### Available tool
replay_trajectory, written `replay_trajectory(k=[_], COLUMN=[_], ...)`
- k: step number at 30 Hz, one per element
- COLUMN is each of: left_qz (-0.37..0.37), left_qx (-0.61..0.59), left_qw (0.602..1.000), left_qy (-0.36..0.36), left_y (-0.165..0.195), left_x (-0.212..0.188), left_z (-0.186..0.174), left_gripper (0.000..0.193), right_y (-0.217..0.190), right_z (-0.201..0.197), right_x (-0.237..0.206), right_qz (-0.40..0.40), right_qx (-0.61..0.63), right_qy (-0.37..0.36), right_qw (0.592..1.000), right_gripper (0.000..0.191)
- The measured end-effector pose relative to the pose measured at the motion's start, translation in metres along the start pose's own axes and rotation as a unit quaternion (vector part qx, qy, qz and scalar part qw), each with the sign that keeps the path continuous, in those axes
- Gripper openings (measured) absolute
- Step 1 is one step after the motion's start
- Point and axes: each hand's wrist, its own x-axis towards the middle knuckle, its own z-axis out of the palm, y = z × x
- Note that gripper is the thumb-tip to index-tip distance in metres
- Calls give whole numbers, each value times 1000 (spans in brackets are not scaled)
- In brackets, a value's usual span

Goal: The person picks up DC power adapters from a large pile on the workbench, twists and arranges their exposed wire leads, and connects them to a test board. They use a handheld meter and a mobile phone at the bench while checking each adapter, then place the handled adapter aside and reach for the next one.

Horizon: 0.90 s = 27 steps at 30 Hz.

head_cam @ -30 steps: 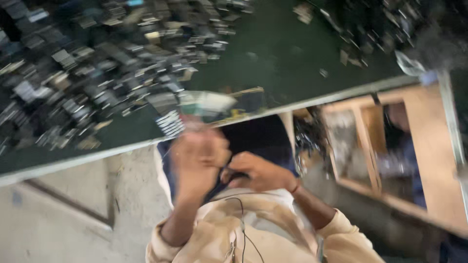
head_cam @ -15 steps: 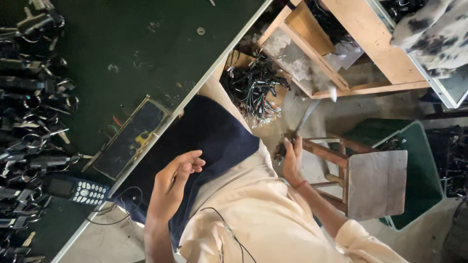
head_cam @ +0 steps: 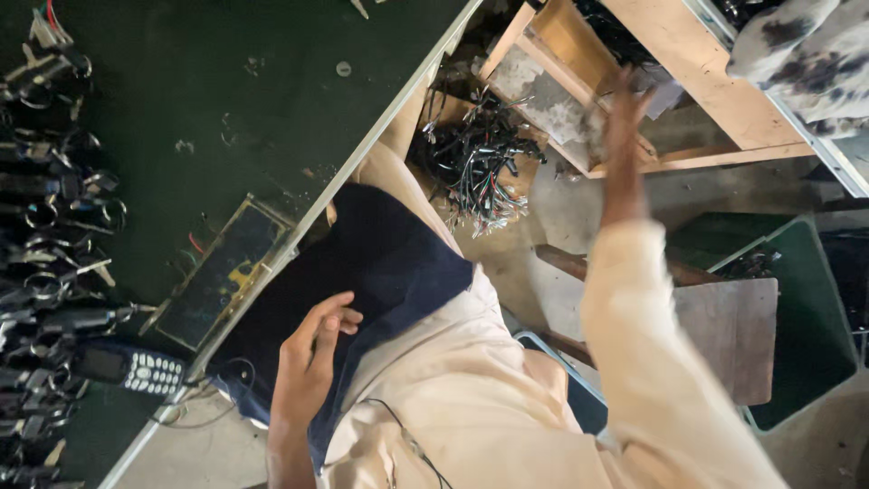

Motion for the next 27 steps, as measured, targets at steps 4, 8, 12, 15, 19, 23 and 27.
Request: replay_trajectory(k=[4, 8, 12, 15, 19, 23, 27], left_qz=[45, 28, 17, -5, -14, 0, 20], left_qx=[29, -22, -35, 23, 21, 10, -15], left_qw=[999, 999, 999, 1000, 999, 999, 999], left_qy=[-2, 18, 1, 12, 24, 42, 38], left_y=[3, 0, -5, -6, -4, -3, 1], left_x=[-8, -8, -12, -14, -13, -13, -17], left_z=[0, 7, 6, 0, -3, -1, -1], left_gripper=[38, 36, 34, 34, 32, 30, 29], right_y=[-31, 8, 68, 93, 85, -19, -140], right_z=[36, 89, 117, 115, 93, 75, 111], right_x=[33, -46, -136, -176, -179, -144, -128], right_qz=[60, 123, 238, 296, 338, 189, 9], right_qx=[-55, -59, -58, -50, -33, -46, 96], right_qy=[-105, -333, -489, -534, -583, -655, -544], right_qw=[991, 933, 837, 790, 738, 730, 833], right_gripper=[39, 42, 46, 49, 53, 53, 33])
